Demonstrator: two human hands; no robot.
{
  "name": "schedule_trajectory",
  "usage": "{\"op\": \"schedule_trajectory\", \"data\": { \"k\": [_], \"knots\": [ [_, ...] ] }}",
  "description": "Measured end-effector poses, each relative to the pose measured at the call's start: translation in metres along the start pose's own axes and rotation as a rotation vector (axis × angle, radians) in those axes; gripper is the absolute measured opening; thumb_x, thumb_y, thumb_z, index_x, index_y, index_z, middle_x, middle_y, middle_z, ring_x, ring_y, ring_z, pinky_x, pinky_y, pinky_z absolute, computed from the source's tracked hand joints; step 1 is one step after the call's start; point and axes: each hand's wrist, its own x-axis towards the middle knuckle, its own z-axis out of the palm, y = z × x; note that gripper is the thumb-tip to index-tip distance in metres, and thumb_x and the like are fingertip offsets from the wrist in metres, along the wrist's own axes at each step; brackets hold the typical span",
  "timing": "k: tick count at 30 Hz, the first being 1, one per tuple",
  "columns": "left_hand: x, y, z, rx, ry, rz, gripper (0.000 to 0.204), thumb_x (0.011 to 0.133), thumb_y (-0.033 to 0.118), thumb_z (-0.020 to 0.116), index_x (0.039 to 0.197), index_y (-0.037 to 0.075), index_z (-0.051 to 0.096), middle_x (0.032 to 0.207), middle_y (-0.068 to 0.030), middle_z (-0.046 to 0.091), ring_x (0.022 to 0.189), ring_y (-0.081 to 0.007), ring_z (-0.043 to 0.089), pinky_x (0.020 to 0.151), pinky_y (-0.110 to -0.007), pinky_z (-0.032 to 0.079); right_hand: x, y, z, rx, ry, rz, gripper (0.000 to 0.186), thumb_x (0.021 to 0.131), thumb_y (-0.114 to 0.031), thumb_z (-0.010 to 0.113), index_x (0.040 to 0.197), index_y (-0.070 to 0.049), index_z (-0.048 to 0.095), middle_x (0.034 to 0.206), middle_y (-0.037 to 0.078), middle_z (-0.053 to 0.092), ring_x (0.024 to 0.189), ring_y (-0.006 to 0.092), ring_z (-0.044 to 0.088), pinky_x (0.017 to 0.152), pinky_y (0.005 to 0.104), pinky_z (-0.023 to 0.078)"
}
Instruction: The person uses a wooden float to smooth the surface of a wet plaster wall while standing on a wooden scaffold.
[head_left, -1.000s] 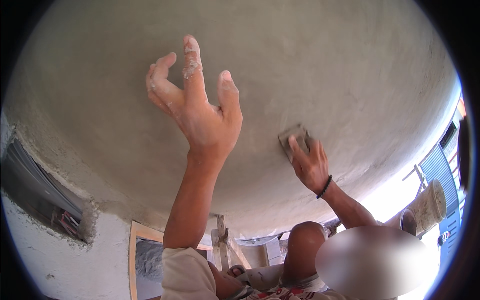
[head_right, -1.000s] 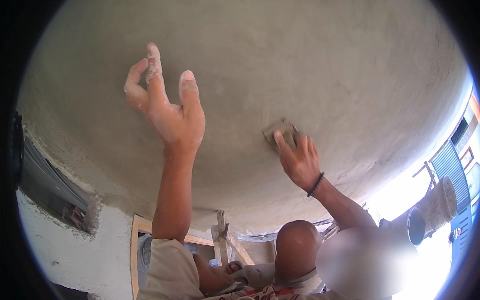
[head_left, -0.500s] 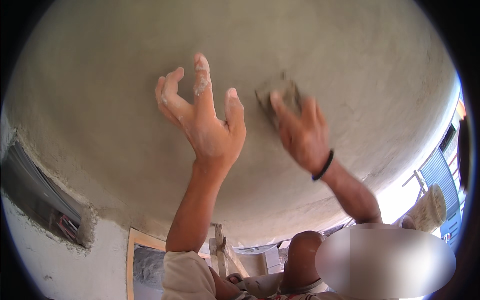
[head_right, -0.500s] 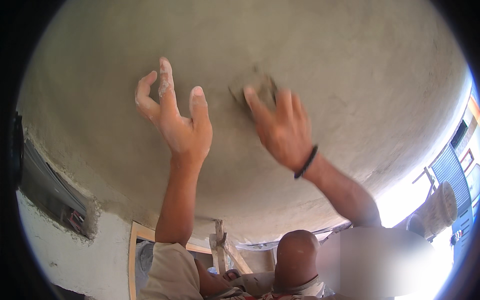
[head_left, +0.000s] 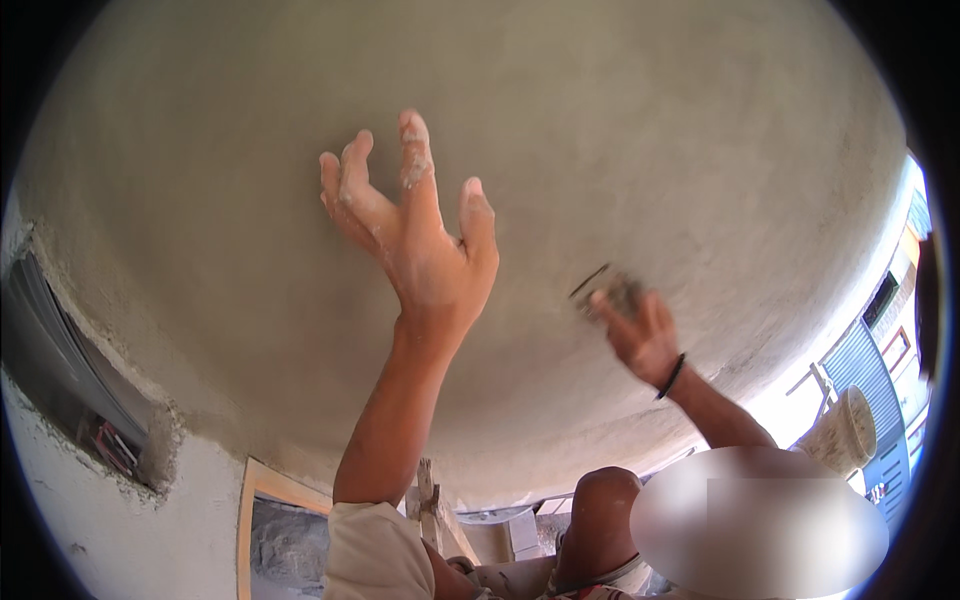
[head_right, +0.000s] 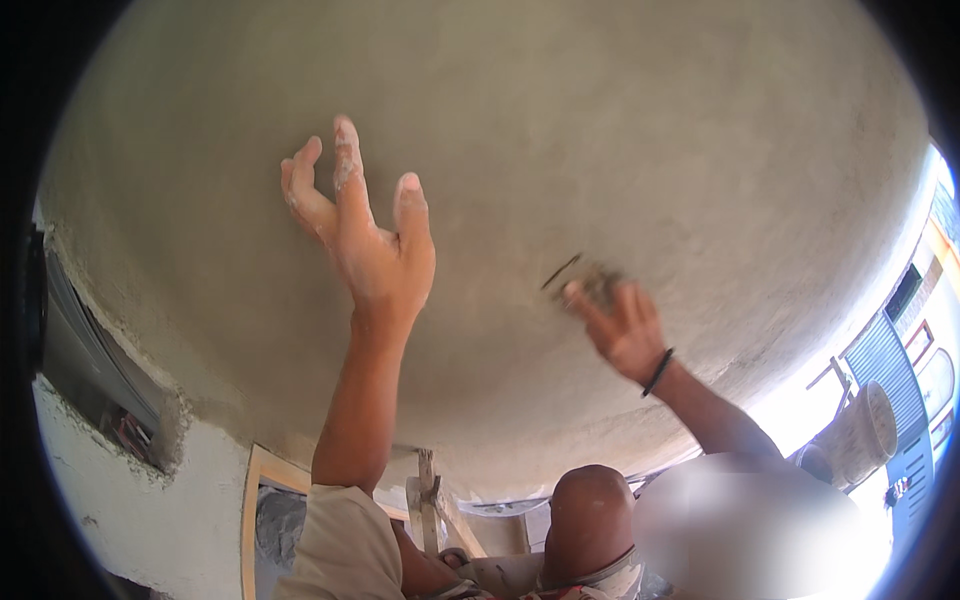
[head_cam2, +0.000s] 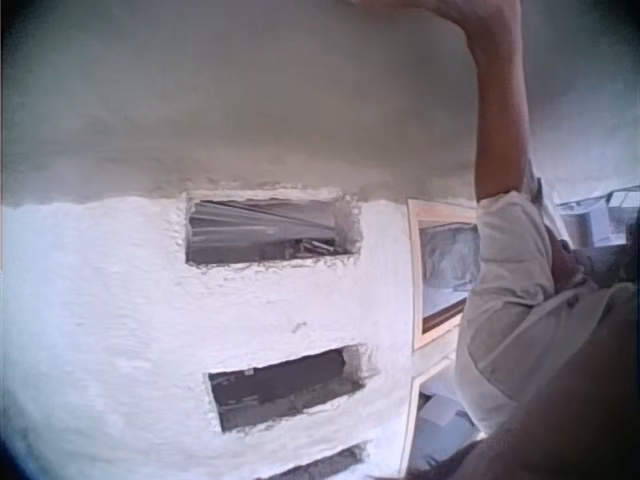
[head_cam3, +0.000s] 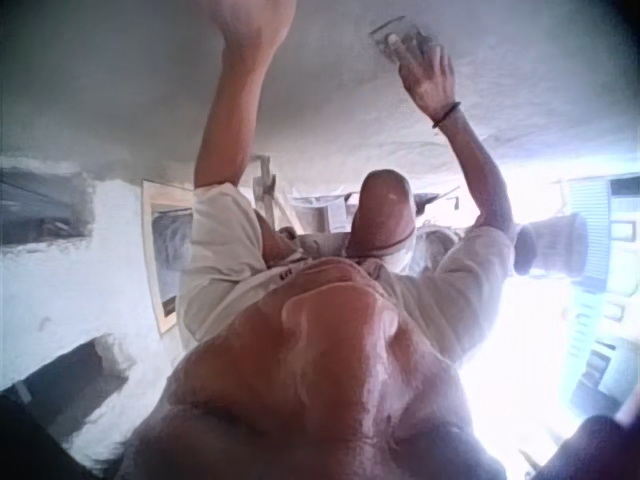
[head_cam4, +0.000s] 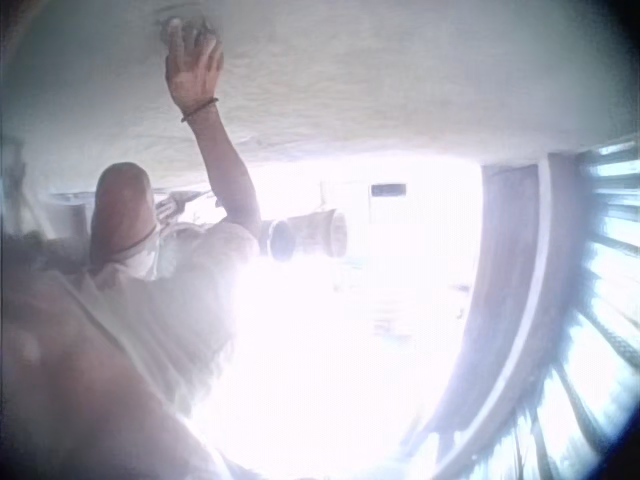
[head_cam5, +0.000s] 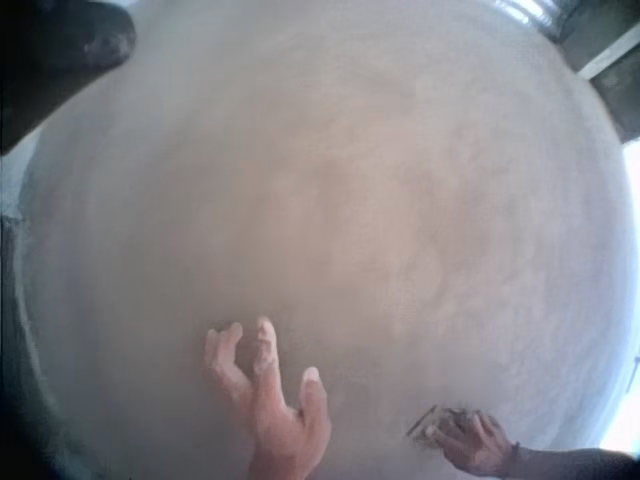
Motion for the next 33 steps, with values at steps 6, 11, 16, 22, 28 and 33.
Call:
{"op": "schedule_trajectory", "data": {
  "k": [6,11,16,22,28,33],
  "knots": [
    [0.0,-0.008,0.004,-0.014,0.026,0.057,0.065,0.085,0.014,0.063,0.145,-0.002,0.04,0.146,-0.0254,0.02,0.133,-0.0461,0.019,0.109,-0.06,0.021,0.131,0.003,-0.02,-0.043,0.159,0.151,0.055,0.078,-0.003,0.064,0.131,-0.017,0.061,0.09,0.014,0.048,0.075,0.0282,0.052,0.06,0.0391,0.047],
    [-0.003,-0.003,0.007,-0.033,-0.006,0.015,0.065,0.085,0.014,0.063,0.144,-0.002,0.041,0.146,-0.0249,0.021,0.132,-0.0464,0.02,0.11,-0.06,0.02,0.015,-0.028,0.011,-0.059,-0.194,-0.097,0.065,0.071,-0.003,0.066,0.134,-0.019,0.059,0.097,0.015,0.048,0.081,0.0286,0.052,0.066,0.0386,0.048],
    [-0.004,0.002,0.004,-0.031,-0.025,0.041,0.065,0.084,0.012,0.064,0.144,-0.001,0.041,0.146,-0.0258,0.023,0.134,-0.0476,0.018,0.11,-0.061,0.021,-0.013,0.024,-0.009,-0.102,-0.056,0.046,0.061,0.071,-0.002,0.067,0.129,-0.017,0.063,0.095,0.014,0.052,0.081,0.0284,0.053,0.069,0.0388,0.048],
    [-0.028,0.0,0.018,-0.085,-0.105,0.038,0.066,0.083,0.013,0.065,0.144,0.002,0.043,0.144,-0.0276,0.023,0.135,-0.0554,0.015,0.106,-0.069,0.02,0.067,-0.037,0.017,0.052,-0.076,-0.026,0.06,0.078,-0.009,0.067,0.137,-0.014,0.056,0.092,0.012,0.052,0.078,0.0269,0.051,0.064,0.0392,0.045],
    [-0.032,0.019,0.028,-0.025,-0.115,0.124,0.064,0.09,0.019,0.061,0.147,0.001,0.038,0.15,-0.0257,0.02,0.14,-0.052,0.013,0.11,-0.066,0.019,0.024,0.033,-0.013,-0.076,-0.152,-0.223,0.066,0.076,-0.012,0.067,0.14,-0.02,0.053,0.099,0.011,0.054,0.089,0.0278,0.055,0.074,0.0403,0.05],
    [-0.046,-0.001,0.036,0.18,-0.127,0.137,0.062,0.093,0.024,0.059,0.148,0.005,0.038,0.153,-0.0249,0.018,0.142,-0.0519,0.01,0.109,-0.069,0.015,0.006,0.131,-0.054,-0.092,0.311,0.533,0.047,0.084,0.0,0.059,0.131,-0.007,0.062,0.088,0.012,0.059,0.075,0.0204,0.054,0.063,0.0319,0.047]
  ]
}}
